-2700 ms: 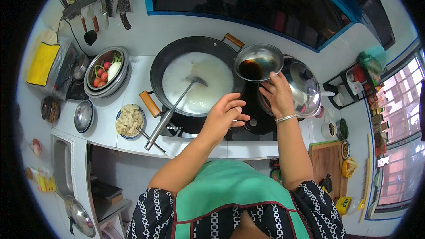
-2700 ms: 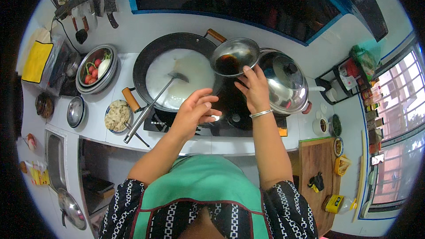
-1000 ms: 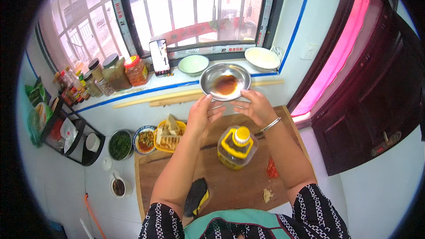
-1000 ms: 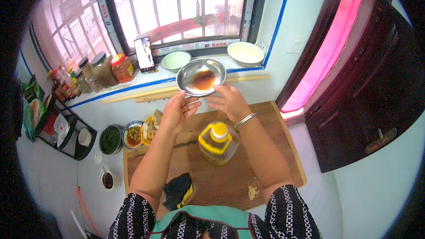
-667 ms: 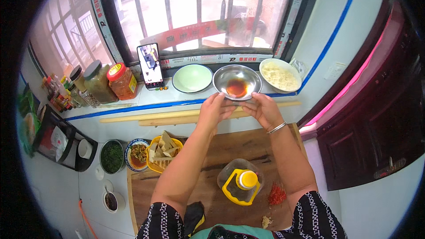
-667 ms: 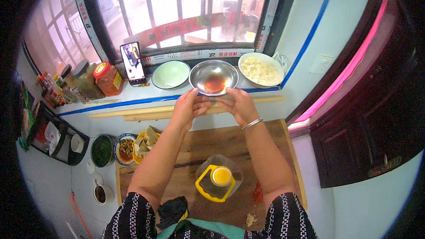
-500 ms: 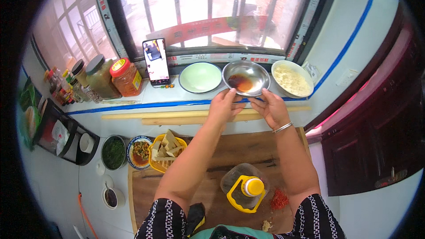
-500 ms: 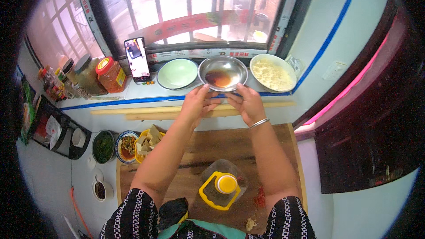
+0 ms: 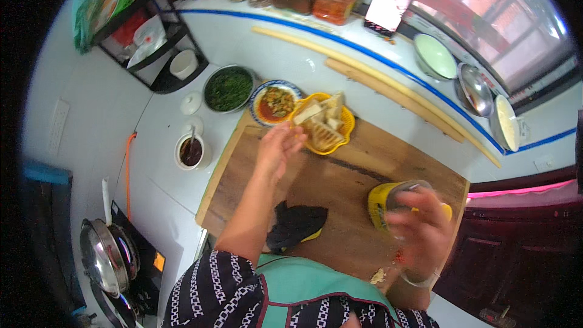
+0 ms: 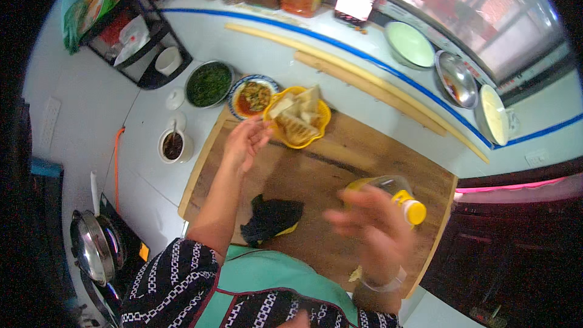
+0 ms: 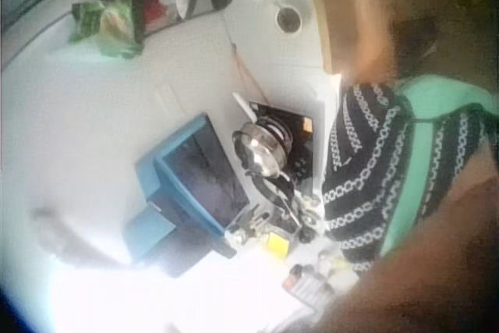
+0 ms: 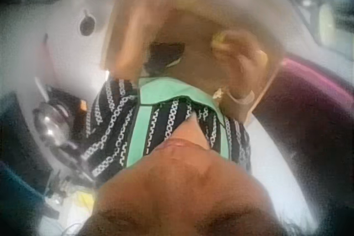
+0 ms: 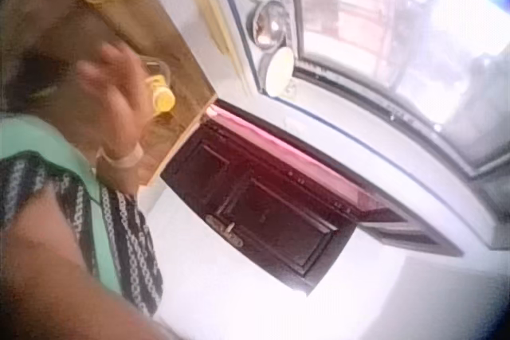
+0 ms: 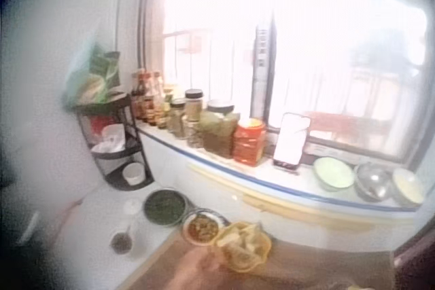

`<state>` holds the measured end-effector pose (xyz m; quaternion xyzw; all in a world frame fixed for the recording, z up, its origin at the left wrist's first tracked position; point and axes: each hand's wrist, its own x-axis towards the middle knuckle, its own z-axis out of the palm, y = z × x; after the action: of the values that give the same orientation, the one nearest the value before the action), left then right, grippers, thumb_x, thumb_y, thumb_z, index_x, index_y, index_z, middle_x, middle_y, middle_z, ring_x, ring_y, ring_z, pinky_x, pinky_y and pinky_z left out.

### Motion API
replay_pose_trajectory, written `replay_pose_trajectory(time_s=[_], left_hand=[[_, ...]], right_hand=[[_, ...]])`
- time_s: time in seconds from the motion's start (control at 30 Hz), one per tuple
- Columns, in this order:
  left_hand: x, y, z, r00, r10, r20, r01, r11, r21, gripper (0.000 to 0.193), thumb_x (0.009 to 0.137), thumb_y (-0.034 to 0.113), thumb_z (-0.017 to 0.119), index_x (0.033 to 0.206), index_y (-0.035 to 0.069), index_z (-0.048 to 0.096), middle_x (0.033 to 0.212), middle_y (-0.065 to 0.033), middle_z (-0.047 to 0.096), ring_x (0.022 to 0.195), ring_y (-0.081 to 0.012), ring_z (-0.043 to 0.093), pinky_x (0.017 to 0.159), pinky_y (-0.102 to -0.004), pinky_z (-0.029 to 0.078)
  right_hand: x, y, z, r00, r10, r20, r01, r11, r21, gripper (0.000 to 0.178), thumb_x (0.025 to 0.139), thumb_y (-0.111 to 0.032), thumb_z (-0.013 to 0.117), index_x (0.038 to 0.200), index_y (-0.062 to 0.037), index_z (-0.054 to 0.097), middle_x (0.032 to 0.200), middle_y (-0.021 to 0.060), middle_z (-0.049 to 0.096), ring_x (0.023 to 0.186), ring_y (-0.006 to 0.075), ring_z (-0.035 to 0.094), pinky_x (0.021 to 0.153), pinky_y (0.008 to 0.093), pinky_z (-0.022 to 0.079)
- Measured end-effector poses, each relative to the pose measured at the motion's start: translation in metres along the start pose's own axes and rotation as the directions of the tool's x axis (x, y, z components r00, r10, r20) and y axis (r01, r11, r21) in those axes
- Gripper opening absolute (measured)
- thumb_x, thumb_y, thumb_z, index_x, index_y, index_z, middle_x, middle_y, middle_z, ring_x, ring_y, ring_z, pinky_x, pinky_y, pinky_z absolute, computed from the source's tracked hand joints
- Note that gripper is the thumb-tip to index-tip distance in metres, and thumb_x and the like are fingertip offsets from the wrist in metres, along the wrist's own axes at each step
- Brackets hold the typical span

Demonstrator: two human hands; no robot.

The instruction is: The person pours a white liquid into a wok on the stove, stirs the contents, and adds dumplings from a plate. They wash a bowl at the sink, wipe the countertop with a cloth, and add various ingredients including a dark sauce and chopped greens into the wok.

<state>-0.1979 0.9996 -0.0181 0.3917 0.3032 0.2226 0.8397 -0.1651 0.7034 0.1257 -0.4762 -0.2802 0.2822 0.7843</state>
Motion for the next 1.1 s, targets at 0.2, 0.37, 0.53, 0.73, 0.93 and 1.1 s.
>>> replay_pose_trajectory(time_s=[0.2,0.37,0.53,0.73,0.93,1.1], left_hand=[[0.056,0.027,-0.148,0.938,0.009,-0.346,-0.053,0.991,-0.119,0.038,0.091,0.019,0.048,0.123,-0.002,0.041,0.111,-0.0166,0.055,0.096,-0.0252,0.06,0.078,-0.0281,0.051],[0.128,0.034,-0.209,0.894,-0.074,-0.443,-0.002,0.986,-0.169,0.036,0.09,0.018,0.051,0.119,-0.002,0.042,0.111,-0.0186,0.053,0.096,-0.0288,0.058,0.085,-0.0335,0.051],[0.195,0.029,-0.232,0.919,-0.238,-0.313,0.11,0.92,-0.377,0.027,0.09,0.01,0.047,0.11,-0.008,0.044,0.104,-0.0209,0.055,0.09,-0.0307,0.06,0.081,-0.0372,0.055],[0.203,0.038,-0.234,0.912,-0.198,-0.36,0.075,0.942,-0.327,0.028,0.085,0.004,0.044,0.111,-0.006,0.042,0.102,-0.0174,0.054,0.084,-0.03,0.061,0.071,-0.0345,0.058],[0.091,0.122,-0.179,0.974,-0.083,-0.212,0.025,0.964,-0.264,0.034,0.077,-0.001,0.045,0.11,-0.008,0.04,0.1,-0.018,0.053,0.086,-0.03,0.06,0.071,-0.0377,0.059],[-0.057,0.164,-0.164,0.995,0.022,-0.093,-0.042,0.976,-0.214,0.026,0.072,-0.002,0.046,0.097,-0.005,0.048,0.091,-0.0129,0.055,0.08,-0.0233,0.059,0.064,-0.0346,0.056]], right_hand=[[0.125,0.206,0.094,0.817,0.574,0.058,-0.567,0.781,0.262,0.042,0.092,-0.014,0.048,0.13,0.0029,0.037,0.122,0.0164,0.051,0.106,0.0264,0.057,0.086,0.0345,0.048],[0.171,0.299,0.135,0.726,0.687,0.029,-0.662,0.688,0.299,0.044,0.093,-0.016,0.048,0.13,0.0034,0.036,0.122,0.0155,0.05,0.106,0.0261,0.057,0.087,0.0352,0.048],[0.186,0.314,0.155,0.631,0.77,-0.097,-0.745,0.636,0.201,0.037,0.092,-0.016,0.048,0.126,-0.0008,0.045,0.122,0.0141,0.051,0.103,0.025,0.058,0.086,0.0347,0.048],[0.173,0.294,0.155,0.642,0.751,-0.153,-0.735,0.66,0.155,0.035,0.092,-0.016,0.05,0.124,-0.0034,0.047,0.12,0.0123,0.053,0.103,0.0236,0.058,0.085,0.035,0.048],[0.166,0.226,0.171,0.83,0.511,-0.225,-0.513,0.857,0.055,0.037,0.09,-0.018,0.053,0.124,-0.004,0.046,0.12,0.0119,0.053,0.102,0.0228,0.058,0.083,0.0334,0.049],[0.148,0.154,0.208,0.984,0.145,-0.105,-0.155,0.983,-0.102,0.058,0.091,-0.023,0.047,0.141,-0.0035,0.022,0.134,0.0141,0.038,0.119,0.0254,0.045,0.092,0.0404,0.043]])
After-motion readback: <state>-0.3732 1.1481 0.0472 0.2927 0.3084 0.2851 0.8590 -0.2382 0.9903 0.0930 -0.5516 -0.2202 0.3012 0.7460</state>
